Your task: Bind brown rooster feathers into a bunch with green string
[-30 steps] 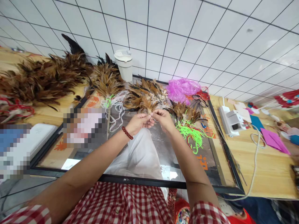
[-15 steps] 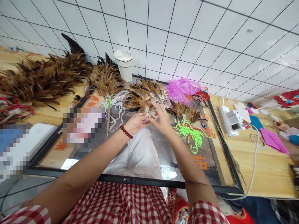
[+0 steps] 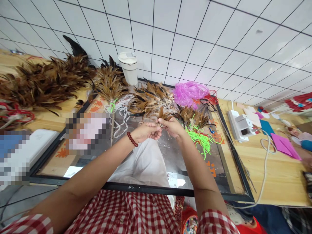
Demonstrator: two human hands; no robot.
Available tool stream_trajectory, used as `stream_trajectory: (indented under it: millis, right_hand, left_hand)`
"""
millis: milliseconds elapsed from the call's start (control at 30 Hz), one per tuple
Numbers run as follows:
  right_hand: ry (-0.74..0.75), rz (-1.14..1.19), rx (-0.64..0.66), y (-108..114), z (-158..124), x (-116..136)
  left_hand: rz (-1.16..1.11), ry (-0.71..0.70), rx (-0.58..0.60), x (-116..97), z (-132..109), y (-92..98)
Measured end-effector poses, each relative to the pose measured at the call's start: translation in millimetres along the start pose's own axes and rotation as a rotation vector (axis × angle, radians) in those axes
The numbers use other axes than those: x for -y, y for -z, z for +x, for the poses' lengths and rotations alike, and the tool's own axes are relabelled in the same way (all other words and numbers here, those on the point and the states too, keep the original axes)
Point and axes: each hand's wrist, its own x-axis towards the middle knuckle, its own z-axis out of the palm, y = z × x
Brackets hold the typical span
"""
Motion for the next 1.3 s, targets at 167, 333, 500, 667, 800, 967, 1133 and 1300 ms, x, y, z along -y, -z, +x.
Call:
stream_trajectory:
  millis: [167,333,500,667,800,967,1133,1300]
  right_hand:
    - [-0.021,0.017,-0.044,-1.8,0.0,1.5]
    - [-0.056,-0.056,-0.001,-4.3,-2.6,0.4]
    - [0.016,-0.174,-0.004,-5.2,0.4,-1.1]
    - [0.363,-0.672,-0.082,-0.9,3.6,-2.0]
    - [0.537,-1.021,-0.127,-5.1,1.7,-3.7]
    - [0.571,-1.063,-0.272,-10.4,0.6,-4.0]
    - [0.606,-1.095,-0.120,-4.5,-0.4,-0.3]
    - [0.597,-1.080,-0.095,0.2,0.2,-0.5]
  left_hand:
    - [-0.164,0.027,0.208,0.9,1.3,7.5]
    - [-0.193,0.076,0.267,1.4,1.8,11.7]
    - [-0.234,0.032,0.103,4.0,4.9,5.4]
    - [-0.387,-0.133,-0.132,0.5,7.3,2.8]
    - [-0.407,-0.108,-0.151,-2.8,6.2,3.0]
    - [-0.416,-0.105,-0.171,-3.6,4.7,0.9]
    - [-0.438,-0.100,-0.196,-6.2,4.2,-0.2]
    - [-0.466,-0.036,-0.182,-9.4,1.7,0.2]
